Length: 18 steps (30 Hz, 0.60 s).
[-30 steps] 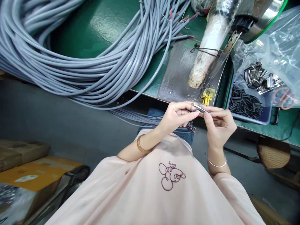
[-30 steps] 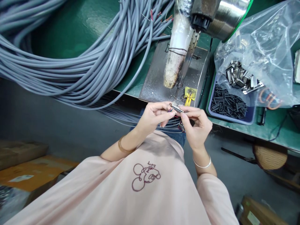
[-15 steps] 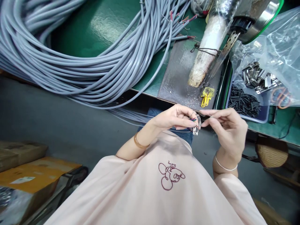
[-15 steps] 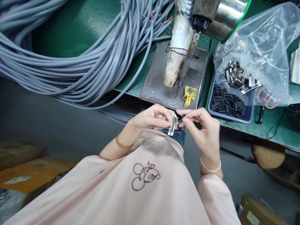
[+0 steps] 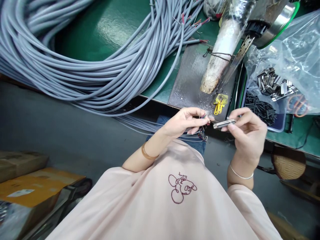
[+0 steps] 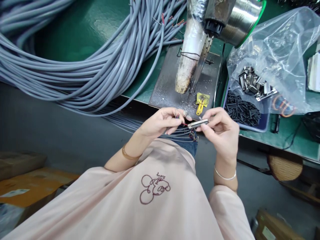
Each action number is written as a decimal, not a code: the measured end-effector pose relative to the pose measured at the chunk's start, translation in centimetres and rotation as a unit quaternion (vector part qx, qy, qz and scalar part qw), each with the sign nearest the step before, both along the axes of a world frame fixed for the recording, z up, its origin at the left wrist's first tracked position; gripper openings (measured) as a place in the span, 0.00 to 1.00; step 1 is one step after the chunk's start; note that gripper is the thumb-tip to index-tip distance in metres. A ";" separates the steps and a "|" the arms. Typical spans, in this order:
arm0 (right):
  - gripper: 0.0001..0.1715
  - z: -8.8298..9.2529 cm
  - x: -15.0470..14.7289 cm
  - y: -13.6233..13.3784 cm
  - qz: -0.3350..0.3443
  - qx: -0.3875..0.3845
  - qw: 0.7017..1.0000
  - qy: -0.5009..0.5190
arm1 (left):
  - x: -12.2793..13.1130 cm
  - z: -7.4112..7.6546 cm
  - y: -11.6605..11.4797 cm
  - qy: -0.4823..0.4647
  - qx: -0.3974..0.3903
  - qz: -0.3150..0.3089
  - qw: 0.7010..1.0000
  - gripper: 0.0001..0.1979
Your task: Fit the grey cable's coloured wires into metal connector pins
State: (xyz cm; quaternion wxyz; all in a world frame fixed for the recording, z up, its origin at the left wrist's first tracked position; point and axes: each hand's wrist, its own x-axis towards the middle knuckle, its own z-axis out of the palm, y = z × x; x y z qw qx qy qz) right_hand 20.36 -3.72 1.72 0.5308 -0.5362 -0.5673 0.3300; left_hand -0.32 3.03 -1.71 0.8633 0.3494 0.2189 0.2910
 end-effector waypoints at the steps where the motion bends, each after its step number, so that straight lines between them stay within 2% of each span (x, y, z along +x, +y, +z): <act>1: 0.13 0.0 0.1 -0.1 -0.043 0.014 0.999 -0.004 | 0.2 -0.2 -0.1 0.011 -0.004 0.036 0.999 0.14; 4: 0.13 -0.1 -0.3 -0.2 -0.147 0.055 0.986 -0.065 | 0.7 -0.5 -0.4 0.044 0.005 0.102 0.994 0.15; 6: 0.11 -0.5 -1.0 -0.3 -0.170 0.072 0.976 -0.119 | 1.1 -0.5 -0.6 0.058 0.018 0.119 0.991 0.14; 11: 0.07 -2.2 -2.9 -0.1 -0.161 0.152 0.950 -0.218 | 1.8 -0.4 -0.8 0.082 0.043 0.154 0.984 0.16; 18: 0.05 -3.1 -3.7 0.5 -0.134 0.123 0.965 -0.188 | 2.2 -0.1 -0.6 0.097 0.098 0.218 0.966 0.15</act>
